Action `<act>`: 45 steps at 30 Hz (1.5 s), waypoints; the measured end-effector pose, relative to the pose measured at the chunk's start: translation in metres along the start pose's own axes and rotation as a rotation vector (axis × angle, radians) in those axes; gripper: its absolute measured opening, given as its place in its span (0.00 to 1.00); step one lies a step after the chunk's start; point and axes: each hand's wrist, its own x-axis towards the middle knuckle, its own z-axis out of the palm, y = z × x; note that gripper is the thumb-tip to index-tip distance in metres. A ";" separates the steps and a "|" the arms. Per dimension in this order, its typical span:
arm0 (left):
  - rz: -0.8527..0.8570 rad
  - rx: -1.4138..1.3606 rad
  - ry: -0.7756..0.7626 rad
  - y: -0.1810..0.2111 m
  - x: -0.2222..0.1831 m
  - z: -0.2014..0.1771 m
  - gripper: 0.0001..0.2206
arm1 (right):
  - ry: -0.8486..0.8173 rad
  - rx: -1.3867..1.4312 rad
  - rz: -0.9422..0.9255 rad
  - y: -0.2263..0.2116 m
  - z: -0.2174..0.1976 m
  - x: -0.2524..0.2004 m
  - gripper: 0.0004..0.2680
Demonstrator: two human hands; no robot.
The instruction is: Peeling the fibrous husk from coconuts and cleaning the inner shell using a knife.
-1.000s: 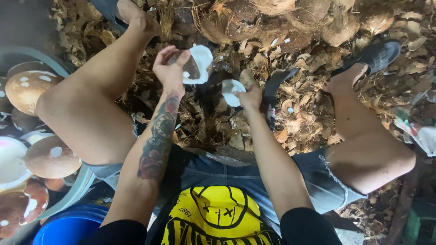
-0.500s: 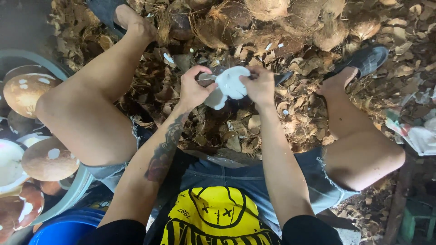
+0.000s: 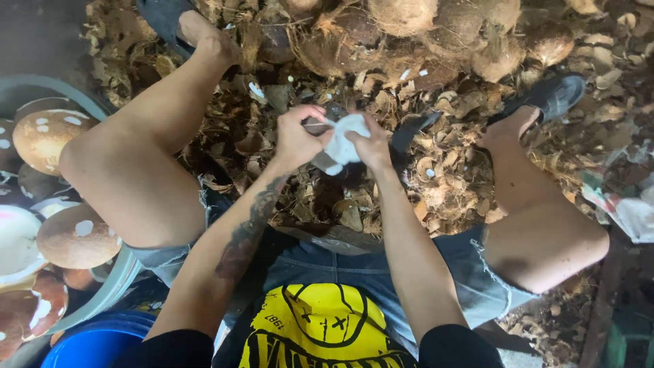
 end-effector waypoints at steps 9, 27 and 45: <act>0.533 0.289 -0.005 -0.028 -0.003 0.030 0.10 | -0.264 0.841 0.252 0.057 0.036 0.005 0.25; -0.447 0.416 -0.350 -0.042 0.012 0.028 0.37 | -0.232 1.036 0.200 0.059 0.020 0.010 0.33; -0.197 -0.035 -0.142 -0.015 -0.003 0.037 0.25 | -0.078 0.018 0.028 0.044 0.026 0.008 0.29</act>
